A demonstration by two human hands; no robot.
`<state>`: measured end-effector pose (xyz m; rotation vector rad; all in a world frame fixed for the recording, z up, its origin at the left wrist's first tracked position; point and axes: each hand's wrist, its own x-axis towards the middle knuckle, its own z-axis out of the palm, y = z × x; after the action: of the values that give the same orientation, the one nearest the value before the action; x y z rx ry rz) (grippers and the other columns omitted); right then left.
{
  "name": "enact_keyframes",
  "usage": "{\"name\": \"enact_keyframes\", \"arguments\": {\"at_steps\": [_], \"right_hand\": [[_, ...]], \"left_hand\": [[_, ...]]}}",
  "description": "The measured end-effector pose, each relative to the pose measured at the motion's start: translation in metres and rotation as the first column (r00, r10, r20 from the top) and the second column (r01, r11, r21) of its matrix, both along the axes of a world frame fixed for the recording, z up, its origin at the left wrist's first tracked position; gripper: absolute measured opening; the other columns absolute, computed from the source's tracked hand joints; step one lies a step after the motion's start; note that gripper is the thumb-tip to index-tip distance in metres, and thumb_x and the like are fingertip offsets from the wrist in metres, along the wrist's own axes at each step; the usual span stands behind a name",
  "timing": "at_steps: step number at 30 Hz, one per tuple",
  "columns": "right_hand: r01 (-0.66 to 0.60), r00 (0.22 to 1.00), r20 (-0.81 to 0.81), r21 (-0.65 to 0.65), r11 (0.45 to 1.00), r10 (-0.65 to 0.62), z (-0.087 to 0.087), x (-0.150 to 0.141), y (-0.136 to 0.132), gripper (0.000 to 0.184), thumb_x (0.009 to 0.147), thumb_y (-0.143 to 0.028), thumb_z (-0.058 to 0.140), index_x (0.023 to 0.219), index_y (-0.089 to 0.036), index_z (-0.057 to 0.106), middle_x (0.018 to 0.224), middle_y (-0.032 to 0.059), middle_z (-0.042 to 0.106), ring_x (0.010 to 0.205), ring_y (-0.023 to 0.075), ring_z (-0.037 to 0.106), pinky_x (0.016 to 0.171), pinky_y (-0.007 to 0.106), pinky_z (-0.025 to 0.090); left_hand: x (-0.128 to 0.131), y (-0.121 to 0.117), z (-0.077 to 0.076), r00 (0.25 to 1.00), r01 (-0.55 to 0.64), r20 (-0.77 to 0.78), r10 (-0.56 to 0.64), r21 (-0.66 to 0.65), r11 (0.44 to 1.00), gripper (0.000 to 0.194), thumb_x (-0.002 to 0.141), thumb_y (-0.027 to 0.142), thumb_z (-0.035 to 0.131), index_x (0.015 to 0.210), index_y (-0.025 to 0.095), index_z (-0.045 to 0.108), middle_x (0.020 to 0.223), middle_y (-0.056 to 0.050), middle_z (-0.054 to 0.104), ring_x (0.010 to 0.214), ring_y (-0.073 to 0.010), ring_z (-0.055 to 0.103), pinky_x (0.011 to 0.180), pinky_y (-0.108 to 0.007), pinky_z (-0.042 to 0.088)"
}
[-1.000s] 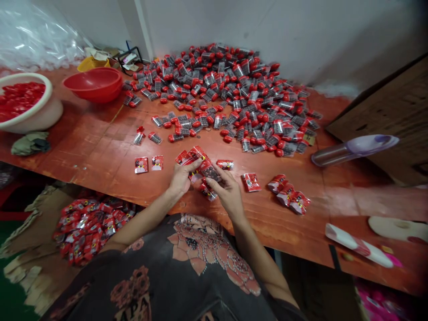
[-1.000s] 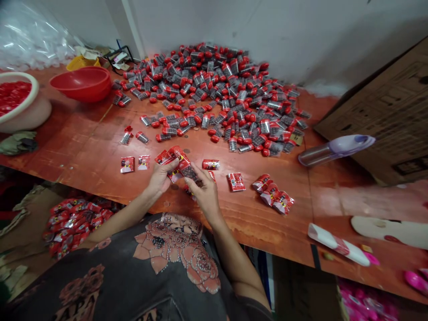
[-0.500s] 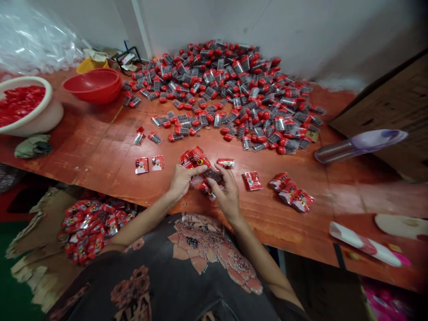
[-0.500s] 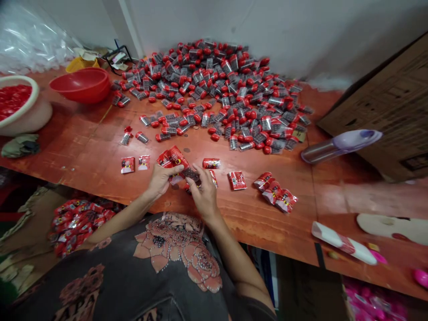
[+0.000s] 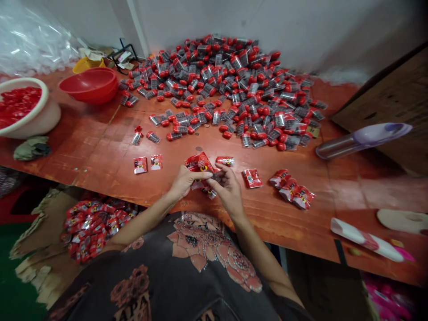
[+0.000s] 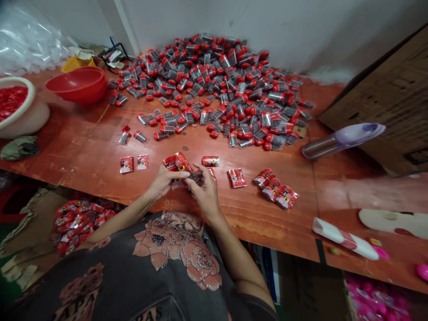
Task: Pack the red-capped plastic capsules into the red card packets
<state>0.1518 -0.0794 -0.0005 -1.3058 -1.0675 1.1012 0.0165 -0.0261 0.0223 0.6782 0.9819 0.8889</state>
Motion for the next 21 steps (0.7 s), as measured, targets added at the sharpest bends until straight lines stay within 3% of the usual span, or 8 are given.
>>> {"name": "enact_keyframes", "arguments": {"at_steps": [3,6,9,14,21], "right_hand": [[-0.052,0.994,-0.094,-0.027,0.998,0.049,-0.003,0.003,0.001,0.051,0.078,-0.029,0.070,0.127,-0.033,0.057,0.104,0.0028,0.067,0.092,0.0200,0.064,0.085,0.040,0.055],[-0.115,0.989,-0.098,-0.009,0.993,0.114,-0.008,0.007,0.000,0.048,0.079,-0.029,0.069,0.126,-0.034,0.061,0.122,0.0030,0.064,0.108,0.0223,0.061,0.096,0.043,0.051],[-0.101,0.993,-0.068,-0.020,0.995,0.099,-0.012,0.009,-0.001,0.041,0.082,-0.030,0.068,0.122,-0.034,0.064,0.119,0.0029,0.065,0.109,0.0224,0.061,0.098,0.045,0.049],[-0.039,0.993,-0.110,-0.049,0.998,0.034,-0.010,0.005,0.002,0.035,0.080,-0.032,0.069,0.115,-0.028,0.068,0.111,0.0037,0.069,0.099,0.0212,0.063,0.091,0.042,0.052],[-0.009,0.961,-0.275,-0.148,0.989,-0.032,-0.009,0.001,0.006,0.028,0.074,-0.028,0.073,0.102,-0.026,0.070,0.091,0.0002,0.071,0.073,0.0139,0.063,0.066,0.029,0.054]], "left_hand": [[0.000,0.003,0.002,1.000,0.023,0.013,-0.023,-0.018,1.000,0.028,0.052,0.016,0.085,0.076,0.013,0.070,0.073,-0.003,0.071,0.061,-0.0146,0.064,0.062,-0.028,0.054],[-0.002,0.007,0.001,0.997,-0.062,0.036,0.062,-0.018,0.998,0.027,0.054,0.019,0.086,0.074,0.014,0.069,0.069,-0.002,0.070,0.060,-0.0134,0.063,0.061,-0.026,0.053],[-0.002,0.009,-0.001,0.994,-0.103,0.039,0.104,-0.017,0.995,0.029,0.052,0.019,0.087,0.070,0.014,0.066,0.066,0.000,0.067,0.057,-0.0124,0.062,0.060,-0.026,0.053],[0.001,0.005,-0.009,0.992,-0.107,0.065,0.108,-0.014,0.994,0.029,0.052,0.020,0.087,0.069,0.014,0.064,0.065,0.001,0.065,0.056,-0.0116,0.060,0.060,-0.027,0.053],[0.004,0.002,-0.016,0.986,-0.125,0.100,0.132,-0.076,0.989,0.030,0.050,0.021,0.087,0.069,0.012,0.066,0.066,-0.003,0.067,0.057,-0.0134,0.061,0.059,-0.028,0.053]]}}
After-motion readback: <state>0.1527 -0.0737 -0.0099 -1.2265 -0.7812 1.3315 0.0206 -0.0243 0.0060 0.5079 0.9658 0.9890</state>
